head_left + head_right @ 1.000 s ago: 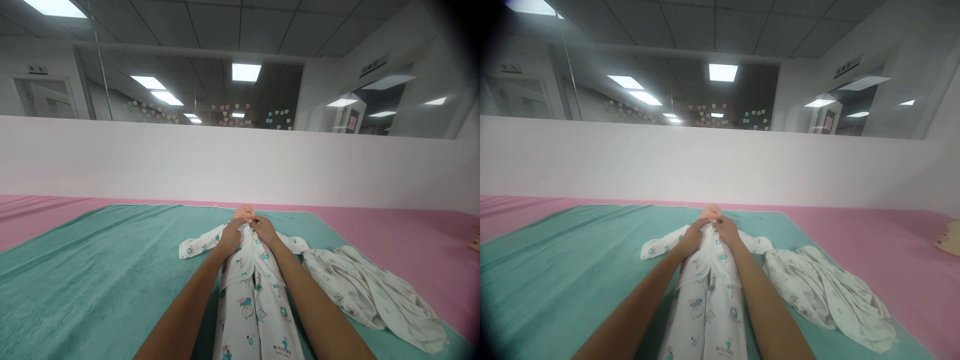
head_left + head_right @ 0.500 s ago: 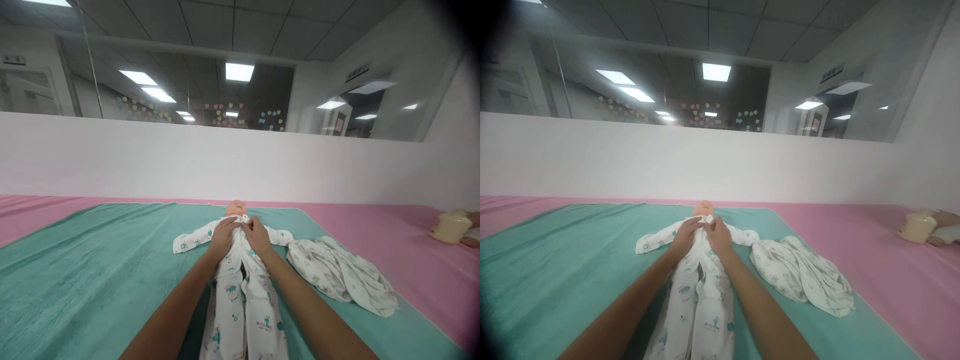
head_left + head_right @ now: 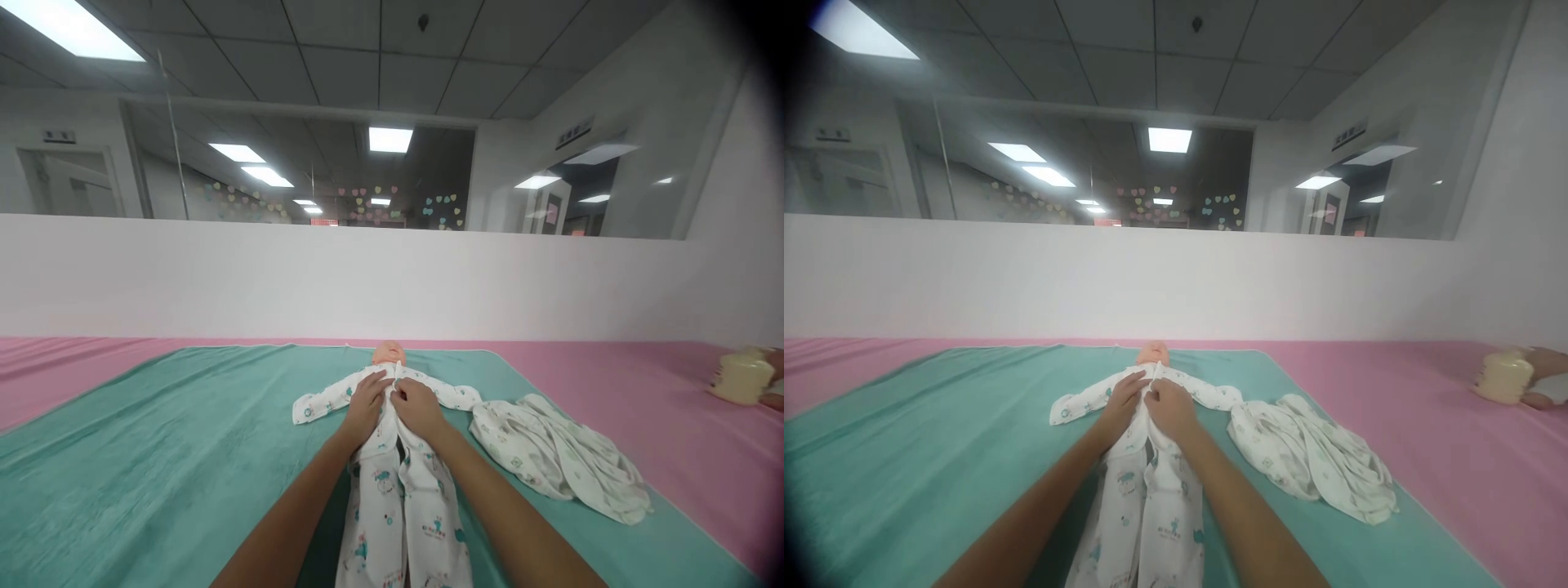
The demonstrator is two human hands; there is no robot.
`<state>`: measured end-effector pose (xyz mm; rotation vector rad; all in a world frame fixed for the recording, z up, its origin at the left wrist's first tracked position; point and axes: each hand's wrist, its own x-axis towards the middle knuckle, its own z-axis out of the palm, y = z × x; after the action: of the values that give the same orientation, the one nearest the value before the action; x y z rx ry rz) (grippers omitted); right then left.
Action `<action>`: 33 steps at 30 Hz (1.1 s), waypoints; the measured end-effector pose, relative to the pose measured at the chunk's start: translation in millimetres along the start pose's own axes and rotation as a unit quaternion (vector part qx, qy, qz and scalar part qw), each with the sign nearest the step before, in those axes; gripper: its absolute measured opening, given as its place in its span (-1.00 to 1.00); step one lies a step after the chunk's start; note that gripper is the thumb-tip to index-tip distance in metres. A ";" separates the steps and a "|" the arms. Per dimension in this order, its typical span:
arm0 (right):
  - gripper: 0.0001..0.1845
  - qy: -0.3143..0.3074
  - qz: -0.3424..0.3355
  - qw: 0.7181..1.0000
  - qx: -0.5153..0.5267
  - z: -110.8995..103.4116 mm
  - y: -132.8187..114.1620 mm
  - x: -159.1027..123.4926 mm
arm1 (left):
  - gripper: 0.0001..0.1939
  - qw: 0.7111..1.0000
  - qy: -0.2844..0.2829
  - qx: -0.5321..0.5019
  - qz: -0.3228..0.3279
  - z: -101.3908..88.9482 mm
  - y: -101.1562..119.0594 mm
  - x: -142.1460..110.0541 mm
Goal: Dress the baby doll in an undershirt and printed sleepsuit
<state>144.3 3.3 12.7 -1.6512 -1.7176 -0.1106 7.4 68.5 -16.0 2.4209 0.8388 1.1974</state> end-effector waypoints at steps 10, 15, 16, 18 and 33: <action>-0.79 -0.003 0.020 0.996 0.082 3.9 17.8 8.0 | -0.59 0.999 -0.025 0.019 -0.030 -0.9 5.2 4.9; -0.81 0.027 0.039 0.997 0.068 9.4 18.4 11.1 | -0.59 0.998 -0.044 0.025 -0.038 -4.7 11.6 11.9; -0.81 0.034 0.041 0.996 0.067 9.8 18.5 11.1 | -0.59 0.998 -0.046 0.026 -0.033 -5.3 12.6 13.0; -0.82 0.045 0.046 0.996 0.066 10.5 18.9 11.0 | -0.60 0.998 -0.050 0.028 -0.031 -5.7 14.1 14.3; -0.77 0.102 0.114 0.987 0.053 2.1 15.8 -18.4 | -0.54 0.996 -0.012 0.078 0.029 -5.6 28.2 -4.5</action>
<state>155.6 -8.2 -5.4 -1.6825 -1.3499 -0.0740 11.1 43.7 -1.1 2.5946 0.8923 1.1604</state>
